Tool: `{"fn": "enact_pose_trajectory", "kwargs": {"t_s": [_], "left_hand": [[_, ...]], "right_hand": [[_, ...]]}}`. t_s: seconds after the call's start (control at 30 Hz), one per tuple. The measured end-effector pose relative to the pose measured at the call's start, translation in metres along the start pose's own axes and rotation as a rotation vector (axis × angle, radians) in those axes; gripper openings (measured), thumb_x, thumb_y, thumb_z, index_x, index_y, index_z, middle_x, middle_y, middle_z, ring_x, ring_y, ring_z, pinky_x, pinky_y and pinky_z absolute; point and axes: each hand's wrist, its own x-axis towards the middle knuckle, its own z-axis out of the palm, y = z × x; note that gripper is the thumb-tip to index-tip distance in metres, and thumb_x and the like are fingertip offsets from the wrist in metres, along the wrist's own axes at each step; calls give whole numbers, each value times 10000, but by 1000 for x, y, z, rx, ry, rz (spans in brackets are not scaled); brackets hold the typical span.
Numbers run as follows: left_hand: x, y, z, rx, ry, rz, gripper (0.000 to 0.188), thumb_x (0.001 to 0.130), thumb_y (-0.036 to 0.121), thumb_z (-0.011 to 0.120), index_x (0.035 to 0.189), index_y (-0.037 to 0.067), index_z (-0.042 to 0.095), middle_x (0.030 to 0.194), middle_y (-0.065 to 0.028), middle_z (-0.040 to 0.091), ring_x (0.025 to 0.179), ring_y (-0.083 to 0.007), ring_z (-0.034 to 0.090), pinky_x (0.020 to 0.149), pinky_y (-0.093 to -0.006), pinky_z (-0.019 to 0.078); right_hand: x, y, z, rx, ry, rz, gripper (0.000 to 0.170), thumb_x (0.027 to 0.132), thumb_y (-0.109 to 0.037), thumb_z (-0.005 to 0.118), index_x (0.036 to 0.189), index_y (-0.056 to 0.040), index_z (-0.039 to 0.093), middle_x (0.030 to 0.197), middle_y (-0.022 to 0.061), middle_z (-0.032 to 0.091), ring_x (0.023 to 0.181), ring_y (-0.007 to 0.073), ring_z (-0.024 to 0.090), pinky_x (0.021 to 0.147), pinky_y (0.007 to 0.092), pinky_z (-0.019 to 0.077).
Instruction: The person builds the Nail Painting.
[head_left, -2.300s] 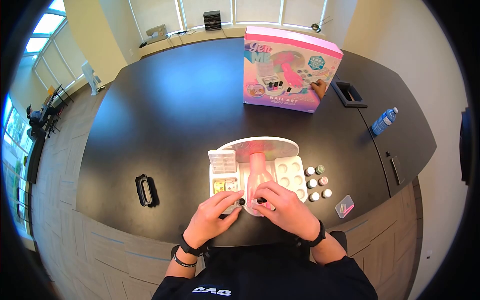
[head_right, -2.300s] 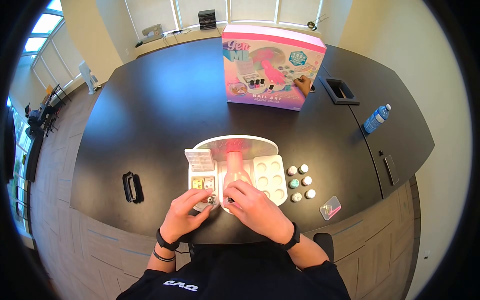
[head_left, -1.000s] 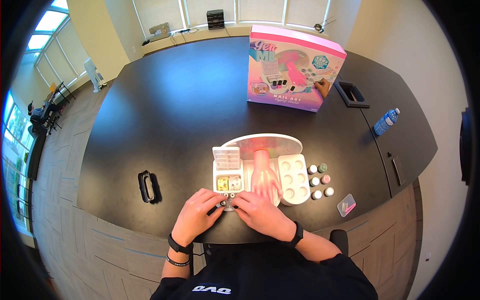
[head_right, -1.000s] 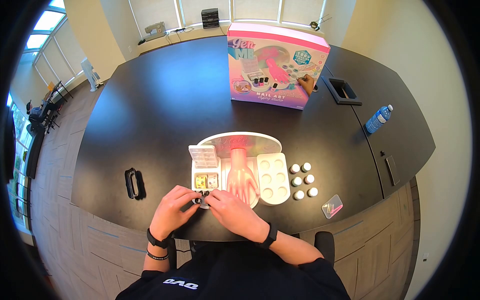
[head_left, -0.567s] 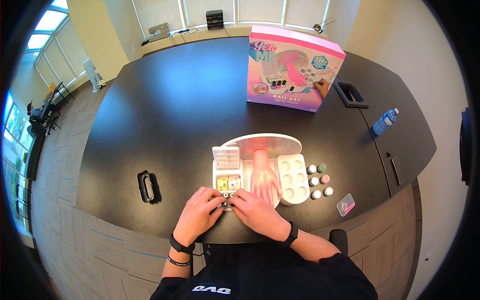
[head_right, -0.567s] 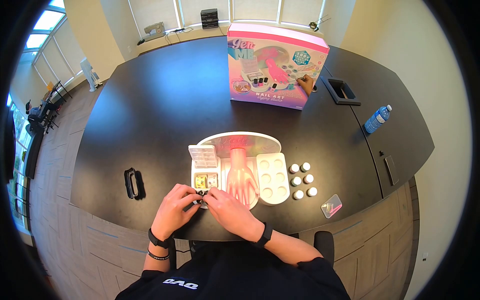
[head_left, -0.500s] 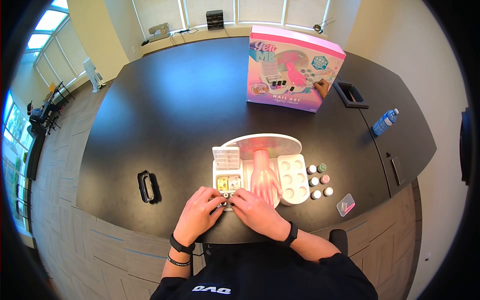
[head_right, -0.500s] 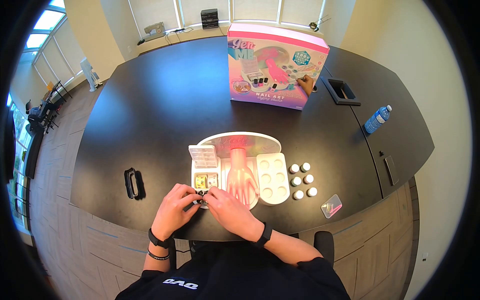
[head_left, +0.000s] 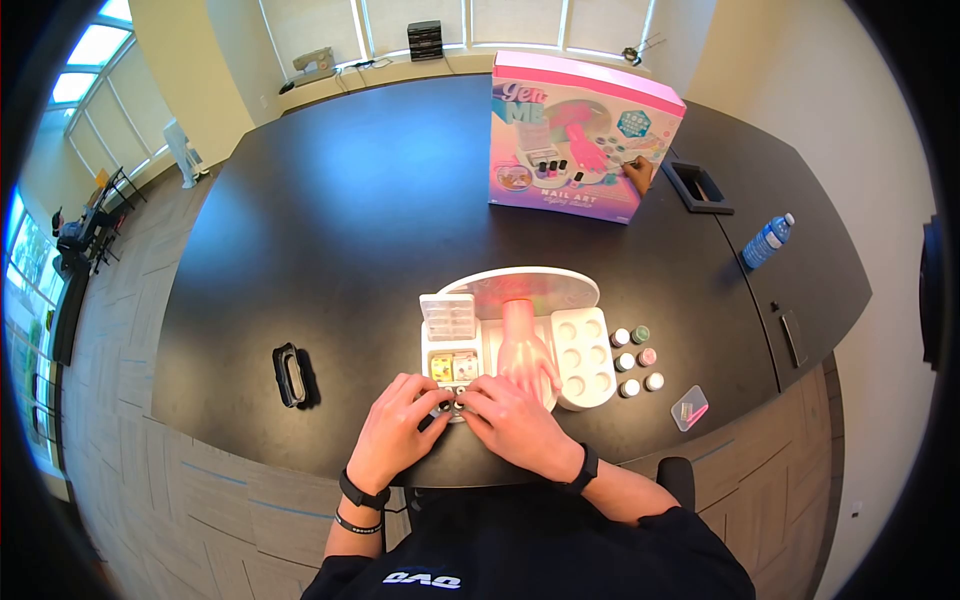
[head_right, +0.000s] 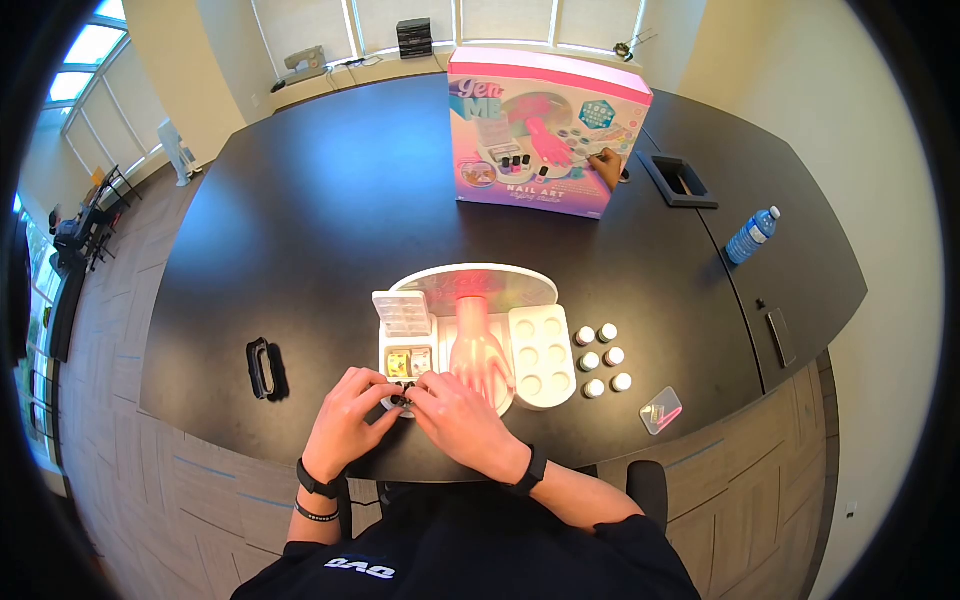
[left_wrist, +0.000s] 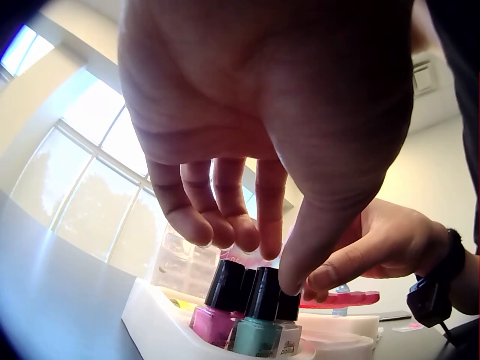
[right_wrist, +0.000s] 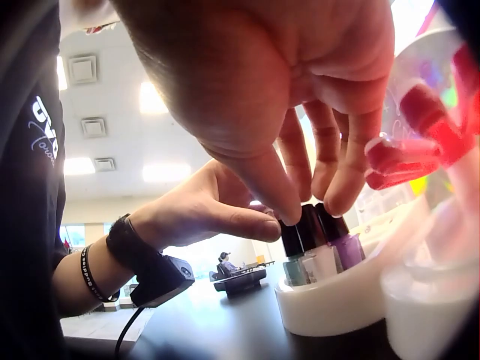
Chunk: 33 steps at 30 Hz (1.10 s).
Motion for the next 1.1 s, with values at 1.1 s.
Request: {"fn": "enact_pose_trajectory", "kwargs": {"t_s": [1.1], "left_hand": [[12,17,11,-18,203,83,288,839,45,869,1104,39,758,1135,-107,715,1059,-339,698,910,-437,583]], "right_hand": [[-47,109,-149,-420,282,367,146,889,-81,784,1035,-71,780,1016,76,743,963,321,680,831,438,569]]}}
